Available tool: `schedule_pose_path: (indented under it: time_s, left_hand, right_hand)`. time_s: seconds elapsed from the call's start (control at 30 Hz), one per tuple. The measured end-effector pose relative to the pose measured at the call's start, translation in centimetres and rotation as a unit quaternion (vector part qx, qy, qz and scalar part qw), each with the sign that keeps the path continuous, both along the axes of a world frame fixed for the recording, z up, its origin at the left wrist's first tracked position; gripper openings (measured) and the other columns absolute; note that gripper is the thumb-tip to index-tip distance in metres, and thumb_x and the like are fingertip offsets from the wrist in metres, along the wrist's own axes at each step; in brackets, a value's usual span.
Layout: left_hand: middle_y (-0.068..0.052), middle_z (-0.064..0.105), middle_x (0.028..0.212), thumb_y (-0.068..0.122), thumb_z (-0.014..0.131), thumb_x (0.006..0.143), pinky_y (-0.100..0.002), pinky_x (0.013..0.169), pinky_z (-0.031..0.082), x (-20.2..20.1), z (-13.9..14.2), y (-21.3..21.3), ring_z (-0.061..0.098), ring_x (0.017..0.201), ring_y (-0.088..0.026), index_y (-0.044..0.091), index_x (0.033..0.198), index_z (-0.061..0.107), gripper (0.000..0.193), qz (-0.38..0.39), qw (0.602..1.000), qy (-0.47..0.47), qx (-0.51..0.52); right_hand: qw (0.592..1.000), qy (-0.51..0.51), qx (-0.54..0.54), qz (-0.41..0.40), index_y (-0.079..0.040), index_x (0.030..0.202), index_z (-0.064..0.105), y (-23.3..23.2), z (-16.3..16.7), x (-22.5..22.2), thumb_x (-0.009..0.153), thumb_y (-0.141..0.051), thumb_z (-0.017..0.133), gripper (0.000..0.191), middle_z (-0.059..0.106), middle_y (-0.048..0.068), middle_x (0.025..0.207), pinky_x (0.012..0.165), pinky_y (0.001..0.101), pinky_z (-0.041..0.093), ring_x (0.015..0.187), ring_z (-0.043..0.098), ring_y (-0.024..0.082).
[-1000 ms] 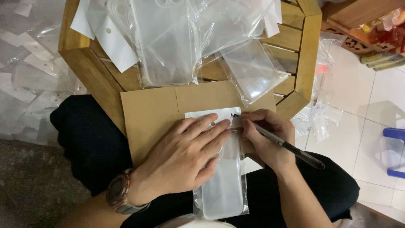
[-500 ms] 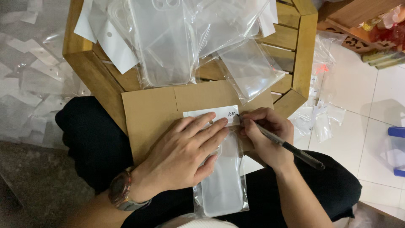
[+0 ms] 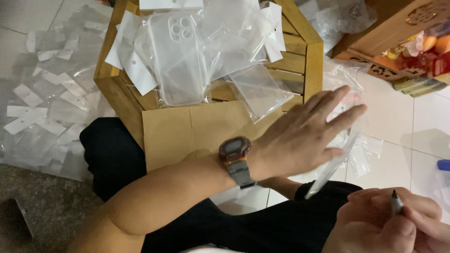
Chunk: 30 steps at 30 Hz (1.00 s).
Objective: The person sits on the floor and labels clear plastic bags containing phone cases using a black marker. They pick up each bag, write on the attached white label, and place it back on a wooden crate.
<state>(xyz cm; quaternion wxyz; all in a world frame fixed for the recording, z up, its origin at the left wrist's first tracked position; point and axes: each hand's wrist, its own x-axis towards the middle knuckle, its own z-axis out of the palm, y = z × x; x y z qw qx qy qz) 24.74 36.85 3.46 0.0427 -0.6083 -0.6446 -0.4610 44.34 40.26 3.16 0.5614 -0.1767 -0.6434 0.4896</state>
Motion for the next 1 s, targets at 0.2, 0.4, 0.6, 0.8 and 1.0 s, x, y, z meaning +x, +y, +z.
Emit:
schedule_pose_path:
  time_s: [0.2, 0.4, 0.6, 0.8, 1.0]
  left_hand:
    - [-0.024, 0.037, 0.152, 0.03, 0.084, 0.088, -0.061, 0.116, 0.037, -8.3, -1.1, -7.7, 0.038, 0.142, -0.045, 0.007, 0.147, 0.052, 0.071, 0.286, 0.951, 0.036, -0.116]
    - [-0.025, 0.036, 0.16, 0.014, 0.074, 0.084, -0.065, 0.121, 0.03, -10.0, -2.5, -14.1, 0.034, 0.148, -0.048, 0.002, 0.155, 0.041, 0.079, 0.338, 0.935, 0.001, -0.104]
    - [-0.021, 0.059, 0.141, -0.002, 0.058, 0.087, -0.055, 0.115, 0.043, -9.3, -2.2, -16.6, 0.055, 0.136, -0.042, 0.001, 0.145, 0.054, 0.058, 0.292, 0.949, 0.023, -0.114]
    - [-0.022, 0.059, 0.131, 0.0, 0.063, 0.089, -0.046, 0.099, 0.052, -9.3, -1.3, -17.2, 0.062, 0.121, -0.041, -0.003, 0.117, 0.068, 0.029, 0.255, 0.959, 0.077, -0.096]
    - [-0.013, 0.061, 0.124, -0.005, 0.064, 0.1, -0.034, 0.077, 0.058, -7.0, 2.1, -19.9, 0.068, 0.1, -0.026, -0.002, 0.125, 0.068, 0.025, 0.329, 0.942, 0.059, -0.028]
  right_hand:
    - [0.998, -0.041, 0.034, -0.03, 0.005, 0.11, 0.05, 3.8, -1.0, 0.3, 0.117, -0.012, 0.055, 0.019, 0.062, 0.015, 0.098, 0.057, 0.026, 0.057, 0.074, 0.068, 0.019]
    - [0.992, 0.021, -0.013, 0.127, 0.008, 0.106, 0.056, 4.7, -5.3, -3.3, 0.111, -0.001, 0.058, 0.01, 0.063, 0.02, 0.097, 0.059, 0.0327, 0.058, 0.067, 0.065, 0.021]
    - [0.981, -0.051, -0.067, 0.175, 0.006, 0.107, 0.057, 3.7, -6.1, -5.8, 0.106, 0.003, 0.055, 0.004, 0.064, 0.019, 0.098, 0.067, 0.0349, 0.06, 0.073, 0.065, 0.022]
    - [0.905, -0.145, -0.286, 0.28, 0.003, 0.098, 0.063, 2.7, -6.9, -9.5, 0.097, -0.003, 0.06, 0.006, 0.066, 0.012, 0.091, 0.066, 0.0354, 0.06, 0.072, 0.066, 0.02]
    - [0.88, -0.177, -0.366, 0.245, 0.002, 0.101, 0.066, 0.6, -6.7, -9.3, 0.098, -0.005, 0.06, 0.01, 0.065, 0.009, 0.082, 0.064, 0.0291, 0.053, 0.071, 0.063, 0.017]
